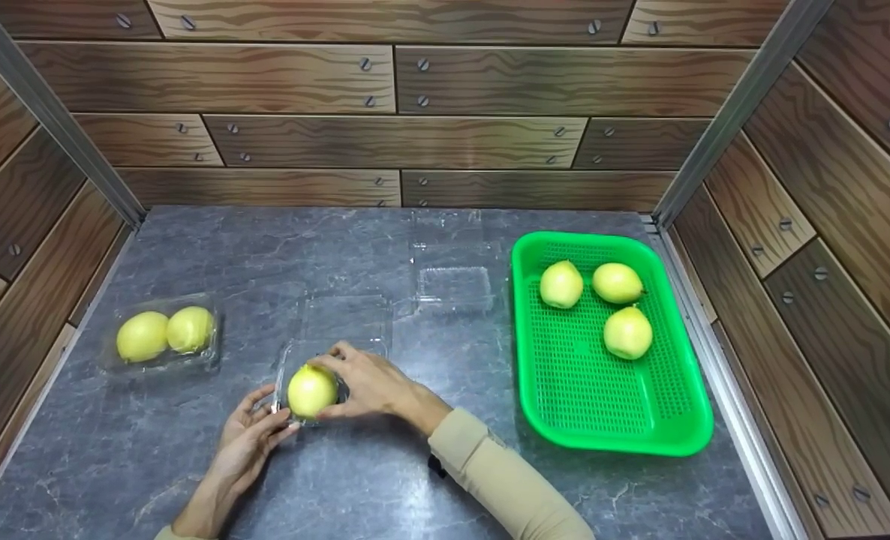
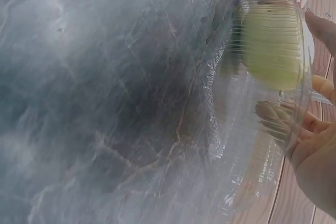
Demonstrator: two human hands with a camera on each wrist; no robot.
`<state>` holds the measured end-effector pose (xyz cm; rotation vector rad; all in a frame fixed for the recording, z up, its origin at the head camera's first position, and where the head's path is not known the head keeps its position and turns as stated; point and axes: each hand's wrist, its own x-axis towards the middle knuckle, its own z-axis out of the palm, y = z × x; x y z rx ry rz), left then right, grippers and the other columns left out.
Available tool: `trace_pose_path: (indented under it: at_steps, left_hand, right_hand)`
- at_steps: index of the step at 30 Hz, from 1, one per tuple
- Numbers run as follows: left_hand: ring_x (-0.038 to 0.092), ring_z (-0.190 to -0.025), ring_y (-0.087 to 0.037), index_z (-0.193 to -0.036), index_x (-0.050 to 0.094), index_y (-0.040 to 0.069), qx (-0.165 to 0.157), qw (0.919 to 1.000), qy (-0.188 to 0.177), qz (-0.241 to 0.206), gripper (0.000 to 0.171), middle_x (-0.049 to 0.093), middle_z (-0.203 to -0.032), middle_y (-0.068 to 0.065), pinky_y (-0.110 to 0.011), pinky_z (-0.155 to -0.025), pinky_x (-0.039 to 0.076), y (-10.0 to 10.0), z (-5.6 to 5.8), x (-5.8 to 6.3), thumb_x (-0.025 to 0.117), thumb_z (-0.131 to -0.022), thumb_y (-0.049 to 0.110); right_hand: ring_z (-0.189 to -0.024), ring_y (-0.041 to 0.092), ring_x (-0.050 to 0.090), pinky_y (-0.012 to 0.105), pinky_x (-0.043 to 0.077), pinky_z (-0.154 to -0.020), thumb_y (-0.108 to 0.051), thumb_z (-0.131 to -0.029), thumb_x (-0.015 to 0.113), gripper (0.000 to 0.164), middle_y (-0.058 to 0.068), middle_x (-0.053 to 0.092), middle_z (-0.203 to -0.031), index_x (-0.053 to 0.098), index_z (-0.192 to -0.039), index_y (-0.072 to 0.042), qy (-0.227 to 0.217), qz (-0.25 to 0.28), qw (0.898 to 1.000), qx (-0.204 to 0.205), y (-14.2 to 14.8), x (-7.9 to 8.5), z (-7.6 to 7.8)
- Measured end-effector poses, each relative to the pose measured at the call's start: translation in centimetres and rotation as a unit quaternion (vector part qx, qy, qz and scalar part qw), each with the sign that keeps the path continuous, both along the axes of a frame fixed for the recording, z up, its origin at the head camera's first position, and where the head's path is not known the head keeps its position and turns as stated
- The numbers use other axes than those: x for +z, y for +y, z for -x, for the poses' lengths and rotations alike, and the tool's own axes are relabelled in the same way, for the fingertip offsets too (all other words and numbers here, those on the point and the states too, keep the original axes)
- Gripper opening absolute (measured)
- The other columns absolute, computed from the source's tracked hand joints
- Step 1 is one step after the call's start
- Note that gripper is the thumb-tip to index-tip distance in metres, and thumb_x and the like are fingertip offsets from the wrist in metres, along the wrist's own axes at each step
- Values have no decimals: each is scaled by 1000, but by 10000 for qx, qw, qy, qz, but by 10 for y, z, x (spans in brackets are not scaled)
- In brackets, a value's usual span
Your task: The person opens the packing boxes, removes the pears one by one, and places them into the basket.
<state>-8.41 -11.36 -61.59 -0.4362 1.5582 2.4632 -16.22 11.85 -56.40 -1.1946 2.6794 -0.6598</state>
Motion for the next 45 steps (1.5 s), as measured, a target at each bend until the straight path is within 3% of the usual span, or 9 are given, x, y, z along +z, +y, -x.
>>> trace_pose_path:
  at_steps: [11, 20, 35, 45]
  left_hand:
    - [71, -82, -11, -147, 36, -2, 12, 9999, 50, -95, 62, 62, -106, -4, -31, -85, 70, 0, 0, 0, 66, -94, -10]
    - [69, -82, -8, -151, 31, -1, -109, 9999, -16, 52, 65, 60, -102, -1, -29, -86, 70, -1, 1, 2, 66, -96, -7]
    - [69, -81, -9, -150, 33, -2, -67, 10000, -33, 33, 64, 63, -108, -3, -28, -85, 70, -1, 0, 2, 65, -96, -8]
    - [70, -83, -9, -151, 32, 0, -97, 9999, -82, 91, 65, 62, -107, -3, -29, -86, 70, 0, 0, 1, 67, -97, -6]
  right_hand:
    - [-122, 27, 66, 40, 64, -103, -49, -86, 84, 76, 12, 55, -147, 54, -152, -23, -124, 200, 9995, 199, -11, -4, 5]
    - [-127, 27, 63, 36, 63, -102, -51, -87, 83, 75, 10, 51, -151, 56, -152, -24, -599, 173, 9980, 63, -19, -6, 7]
    - [-124, 25, 62, 29, 63, -97, -47, -86, 84, 77, 11, 54, -147, 56, -151, -19, -589, 285, 9978, 134, -28, -14, 12]
    - [-121, 25, 64, 28, 63, -96, -41, -83, 88, 72, 12, 54, -147, 60, -147, -23, -540, 558, 9969, 147, -22, -12, 10]
